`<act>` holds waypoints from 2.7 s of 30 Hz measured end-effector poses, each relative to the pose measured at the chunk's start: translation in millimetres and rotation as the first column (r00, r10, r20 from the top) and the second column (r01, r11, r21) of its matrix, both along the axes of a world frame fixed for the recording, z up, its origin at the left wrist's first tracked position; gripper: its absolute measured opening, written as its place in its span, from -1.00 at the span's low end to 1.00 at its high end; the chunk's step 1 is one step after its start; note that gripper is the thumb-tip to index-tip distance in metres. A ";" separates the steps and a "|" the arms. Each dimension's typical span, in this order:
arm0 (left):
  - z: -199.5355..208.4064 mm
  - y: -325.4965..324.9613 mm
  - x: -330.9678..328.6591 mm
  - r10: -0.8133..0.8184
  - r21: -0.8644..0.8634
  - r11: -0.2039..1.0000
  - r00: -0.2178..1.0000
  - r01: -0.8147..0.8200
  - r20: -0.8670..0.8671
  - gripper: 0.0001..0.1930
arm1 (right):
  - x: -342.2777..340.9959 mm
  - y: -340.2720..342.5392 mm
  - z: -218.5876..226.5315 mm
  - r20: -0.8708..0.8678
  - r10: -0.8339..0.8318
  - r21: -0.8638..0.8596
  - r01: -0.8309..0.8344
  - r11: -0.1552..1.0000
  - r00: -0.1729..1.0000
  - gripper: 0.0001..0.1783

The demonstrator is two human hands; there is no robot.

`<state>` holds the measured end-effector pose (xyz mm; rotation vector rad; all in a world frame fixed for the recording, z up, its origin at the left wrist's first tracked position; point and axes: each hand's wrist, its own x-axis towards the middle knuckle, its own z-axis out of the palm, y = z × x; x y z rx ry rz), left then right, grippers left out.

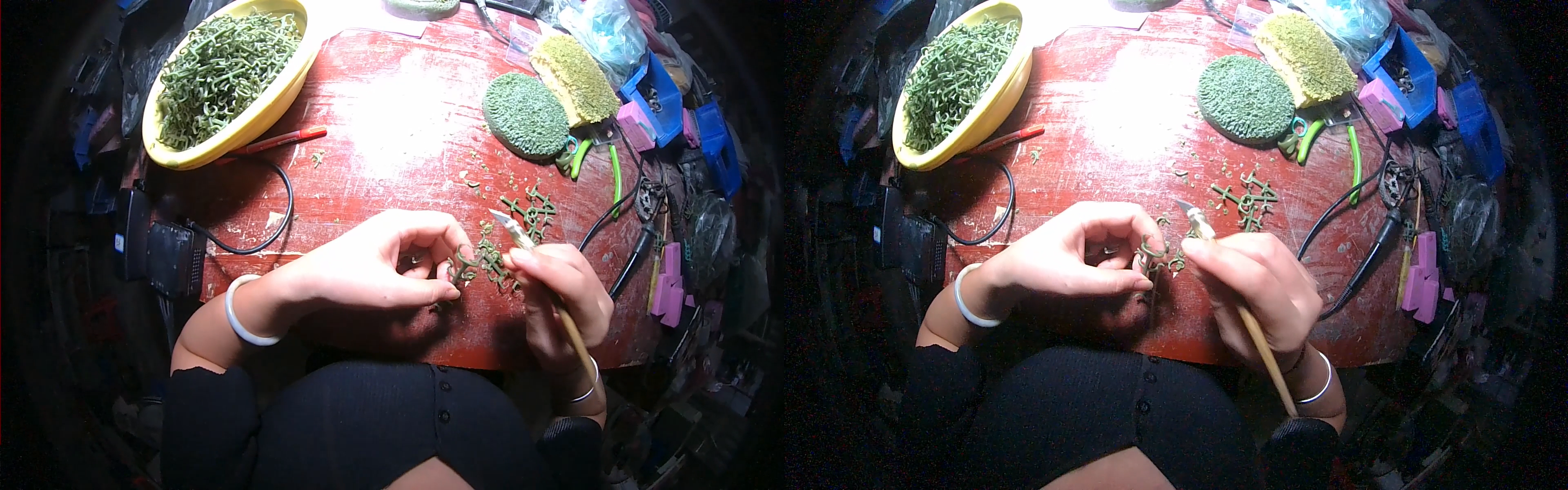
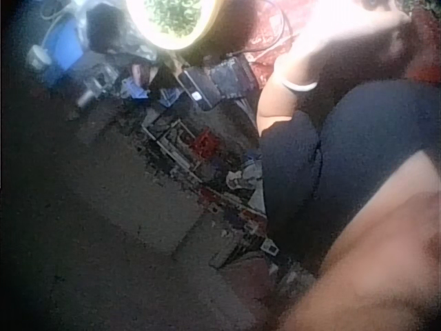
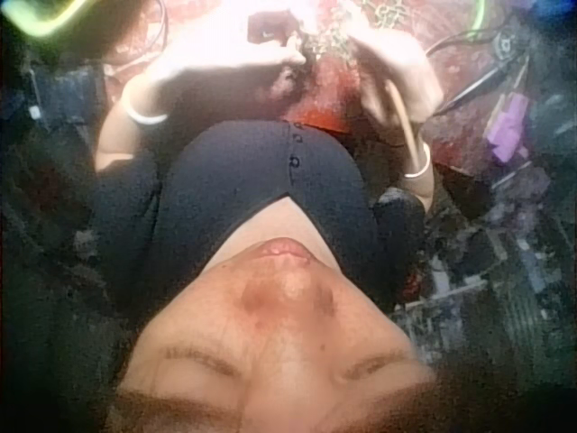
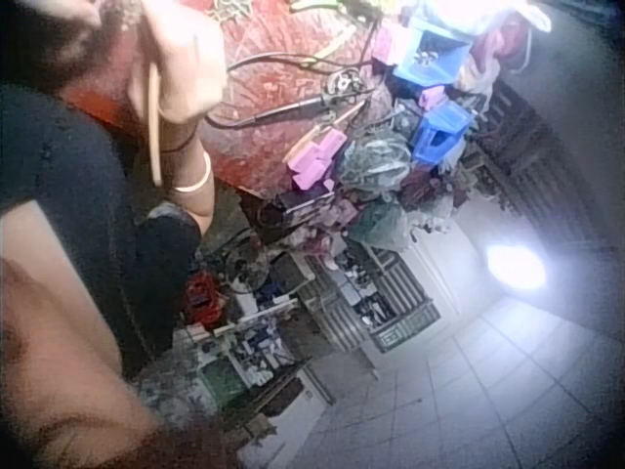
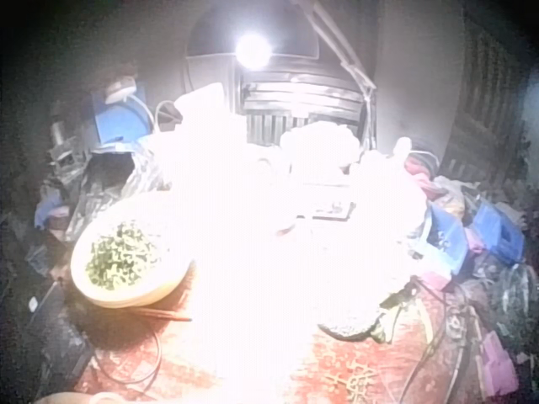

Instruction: The person solders small green plastic cross-shaped decorative elements onto a frame using a soldering iron, while occasionally using a brush to apply a substance to the parts.

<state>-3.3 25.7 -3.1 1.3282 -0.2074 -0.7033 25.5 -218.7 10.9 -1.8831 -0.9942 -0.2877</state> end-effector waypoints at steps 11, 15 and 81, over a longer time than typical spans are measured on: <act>2.9 -4.5 -4.6 -0.029 0.223 0.974 0.946 -0.047 0.323 -0.78 | -1.8 4.8 1.1 -0.390 0.089 0.009 -0.093 0.996 0.917 -0.71; 7.1 -2.5 -0.7 -0.008 0.139 0.990 0.986 -0.016 0.169 -0.80 | -3.9 0.7 -0.8 -0.544 0.034 0.063 0.001 0.998 0.839 -0.72; 4.0 -2.6 -2.6 0.167 0.101 0.979 0.980 -0.178 0.108 -0.78 | -2.2 -0.8 9.3 -0.099 0.105 0.000 -0.105 0.994 0.990 -0.81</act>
